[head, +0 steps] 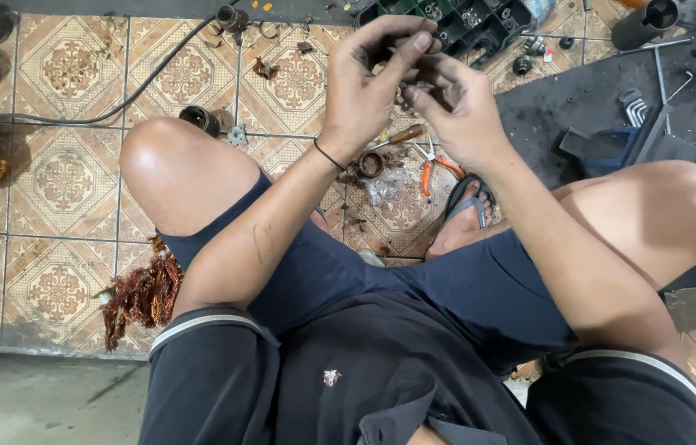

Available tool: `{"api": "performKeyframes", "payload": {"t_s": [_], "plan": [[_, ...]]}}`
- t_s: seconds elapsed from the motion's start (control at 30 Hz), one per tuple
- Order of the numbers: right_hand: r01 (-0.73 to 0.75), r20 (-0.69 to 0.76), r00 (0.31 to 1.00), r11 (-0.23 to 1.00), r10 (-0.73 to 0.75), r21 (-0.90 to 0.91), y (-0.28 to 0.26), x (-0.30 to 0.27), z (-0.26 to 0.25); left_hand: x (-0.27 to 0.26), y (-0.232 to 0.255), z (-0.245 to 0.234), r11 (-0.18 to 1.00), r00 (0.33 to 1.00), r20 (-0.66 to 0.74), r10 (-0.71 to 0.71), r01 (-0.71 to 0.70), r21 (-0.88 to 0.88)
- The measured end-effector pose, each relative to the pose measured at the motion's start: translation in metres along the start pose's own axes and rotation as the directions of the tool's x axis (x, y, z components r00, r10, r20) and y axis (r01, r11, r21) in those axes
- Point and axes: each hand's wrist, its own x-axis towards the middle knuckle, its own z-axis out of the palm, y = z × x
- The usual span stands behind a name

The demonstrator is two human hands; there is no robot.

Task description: The person sits on the floor and uses their hands to separate and clean copper wire from small electrical components. They repeatedly pull the wire apart and place the cleaned pieces on the floor.

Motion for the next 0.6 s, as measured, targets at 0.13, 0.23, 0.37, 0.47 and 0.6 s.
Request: {"api": "performKeyframes", "payload": {"t_s": [0.13, 0.23, 0.37, 0.47, 0.6], "plan": [[-0.037, -0.044, 0.999, 0.993, 0.032, -0.116, -0.006, 0.003, -0.010, 0.005, -0.001, -0.009, 0.996, 0.999, 0.038, 0.003, 0.001, -0.092], [0.024, -0.059, 0.998, 0.973, -0.038, -0.228, -0.007, 0.003, -0.028, 0.010, 0.013, -0.017, 0.995, 0.995, 0.097, 0.002, -0.012, 0.104], [0.208, -0.018, 0.974, 0.918, -0.227, -0.337, -0.019, 0.000, -0.040, 0.012, 0.026, -0.021, 0.920, 0.969, 0.245, 0.021, -0.114, 0.375], [0.247, 0.051, 0.968, 0.886, -0.247, -0.393, -0.027, -0.002, -0.045, 0.013, 0.023, -0.025, 0.866, 0.955, 0.295, -0.008, -0.141, 0.480], [0.195, 0.038, 0.980, 0.889, -0.197, -0.415, -0.027, -0.002, -0.051, 0.017, 0.023, -0.032, 0.792, 0.922, 0.377, -0.086, -0.167, 0.587]]}}
